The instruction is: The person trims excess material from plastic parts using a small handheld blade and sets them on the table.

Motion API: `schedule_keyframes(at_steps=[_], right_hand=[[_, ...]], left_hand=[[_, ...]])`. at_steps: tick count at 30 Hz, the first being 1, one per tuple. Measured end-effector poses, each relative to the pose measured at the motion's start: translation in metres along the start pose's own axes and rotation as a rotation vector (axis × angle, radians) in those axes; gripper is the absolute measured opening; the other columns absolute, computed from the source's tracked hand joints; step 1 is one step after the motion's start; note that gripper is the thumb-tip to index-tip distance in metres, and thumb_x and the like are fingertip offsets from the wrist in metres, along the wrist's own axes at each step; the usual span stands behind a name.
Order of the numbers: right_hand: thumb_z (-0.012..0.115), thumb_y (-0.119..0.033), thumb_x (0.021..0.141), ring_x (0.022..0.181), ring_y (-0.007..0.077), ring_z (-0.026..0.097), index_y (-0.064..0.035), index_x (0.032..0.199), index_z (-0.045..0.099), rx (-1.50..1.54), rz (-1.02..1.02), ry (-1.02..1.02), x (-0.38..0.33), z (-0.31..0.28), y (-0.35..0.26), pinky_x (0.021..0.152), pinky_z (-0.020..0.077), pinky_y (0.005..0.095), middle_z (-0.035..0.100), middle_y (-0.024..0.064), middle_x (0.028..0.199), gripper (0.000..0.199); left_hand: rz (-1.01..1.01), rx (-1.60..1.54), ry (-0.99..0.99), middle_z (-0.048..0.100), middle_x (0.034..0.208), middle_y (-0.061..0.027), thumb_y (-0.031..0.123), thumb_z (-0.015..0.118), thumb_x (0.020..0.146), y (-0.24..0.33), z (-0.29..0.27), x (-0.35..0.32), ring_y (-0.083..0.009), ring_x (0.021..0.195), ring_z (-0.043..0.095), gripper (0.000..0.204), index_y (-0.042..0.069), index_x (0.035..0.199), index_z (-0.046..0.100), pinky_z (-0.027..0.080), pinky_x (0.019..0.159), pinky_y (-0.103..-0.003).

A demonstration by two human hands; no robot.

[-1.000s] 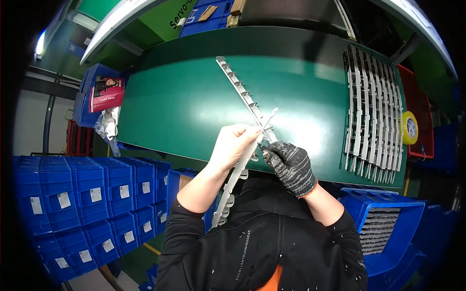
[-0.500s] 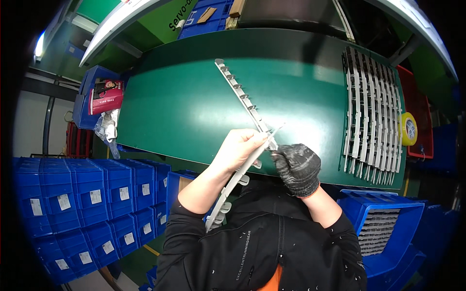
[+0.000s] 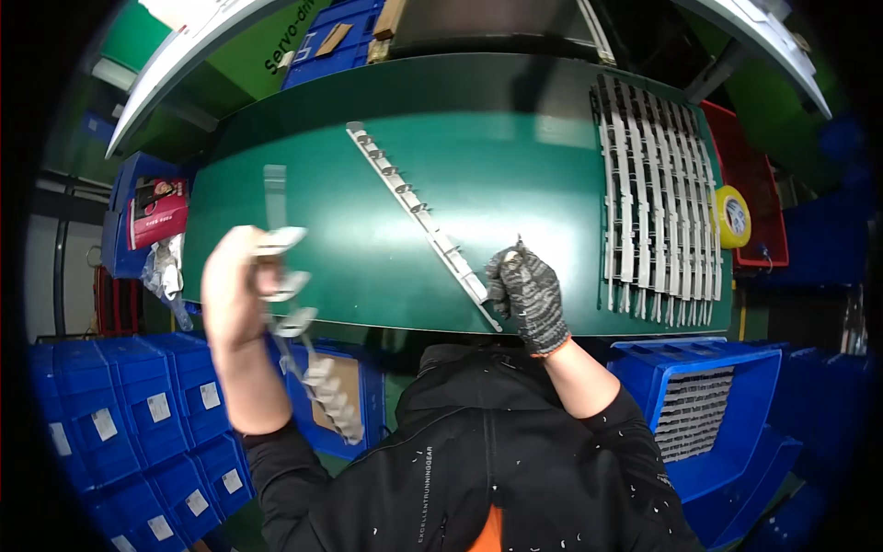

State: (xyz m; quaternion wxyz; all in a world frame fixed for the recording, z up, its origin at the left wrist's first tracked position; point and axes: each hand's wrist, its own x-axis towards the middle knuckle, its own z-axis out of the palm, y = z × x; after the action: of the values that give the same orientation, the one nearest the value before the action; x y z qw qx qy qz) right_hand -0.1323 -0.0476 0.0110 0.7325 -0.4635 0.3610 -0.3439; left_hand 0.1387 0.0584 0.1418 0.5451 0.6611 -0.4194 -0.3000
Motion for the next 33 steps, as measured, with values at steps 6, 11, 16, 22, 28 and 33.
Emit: schedule_keyframes(at_steps=[6, 11, 16, 22, 28, 33], right_hand=[[0.054, -0.026, 0.086, 0.051, 0.0106, 0.056, -0.0038, 0.096, 0.056, 0.088, 0.434, -0.226, 0.009, 0.018, 0.005, 0.038, 0.0393, 0.0196, 0.062, 0.0070, 0.075, 0.024], [0.053, -0.026, 0.086, 0.058, 0.0156, 0.061, -0.0032, 0.103, 0.053, 0.477, 0.453, -0.119, 0.025, 0.019, 0.029, 0.035, 0.0376, 0.0197, 0.064, 0.0117, 0.091, 0.028], [0.050, -0.026, 0.088, 0.058, 0.0122, 0.055, -0.0061, 0.094, 0.052, 0.826, 0.392, 0.151, 0.038, -0.008, 0.012, 0.034, 0.0361, 0.0175, 0.060, 0.0073, 0.082, 0.021], [0.052, -0.035, 0.087, 0.044, 0.0081, 0.046, -0.0114, 0.082, 0.049, 1.008, 0.303, 0.123, 0.053, -0.011, 0.005, 0.028, 0.0289, 0.0166, 0.051, 0.0008, 0.061, 0.024], [0.058, -0.022, 0.084, 0.038, 0.0123, 0.045, -0.0085, 0.076, 0.050, 0.691, 0.137, 0.259, 0.060, -0.032, -0.030, 0.030, 0.0309, 0.0212, 0.049, 0.0037, 0.054, 0.017], [0.060, -0.017, 0.080, 0.037, 0.0120, 0.045, -0.0049, 0.072, 0.054, 0.413, 0.110, 0.103, 0.058, -0.018, -0.049, 0.033, 0.0326, 0.0209, 0.051, 0.0046, 0.054, 0.016]], left_hand=[[0.555, -0.630, 0.670, 0.028, 0.053, 0.0004, 0.013, 0.038, 0.088, 0.089, -0.098, -0.050, -0.0149, 0.067, 0.032, 0.032, 0.010, 0.057, 0.030, 0.034, 0.068, -0.030], [0.612, -1.061, 0.059, 0.024, 0.048, 0.0018, 0.008, 0.047, 0.079, 0.029, -0.050, -0.037, -0.0121, 0.066, 0.029, 0.039, 0.015, 0.048, 0.024, 0.027, 0.063, -0.027], [0.505, -1.309, 0.195, 0.032, 0.045, 0.0044, 0.017, 0.049, 0.085, -0.030, 0.004, -0.036, -0.0110, 0.060, 0.030, 0.039, 0.014, 0.050, 0.032, 0.027, 0.058, -0.025], [0.371, -1.474, 0.111, 0.032, 0.064, 0.0008, 0.023, 0.052, 0.086, -0.075, -0.001, -0.058, -0.0137, 0.065, 0.031, 0.039, 0.014, 0.053, 0.035, 0.029, 0.062, -0.027], [0.048, -0.716, 0.063, 0.054, 0.095, -0.0087, 0.035, 0.046, 0.090, -0.147, -0.072, -0.072, -0.0194, 0.082, 0.045, 0.033, 0.006, 0.075, 0.052, 0.034, 0.077, -0.031], [-0.020, -0.019, -0.455, 0.058, 0.108, -0.0158, 0.035, 0.050, 0.086, -0.098, -0.030, -0.033, -0.0246, 0.097, 0.055, 0.043, -0.004, 0.100, 0.060, 0.041, 0.087, -0.035]])
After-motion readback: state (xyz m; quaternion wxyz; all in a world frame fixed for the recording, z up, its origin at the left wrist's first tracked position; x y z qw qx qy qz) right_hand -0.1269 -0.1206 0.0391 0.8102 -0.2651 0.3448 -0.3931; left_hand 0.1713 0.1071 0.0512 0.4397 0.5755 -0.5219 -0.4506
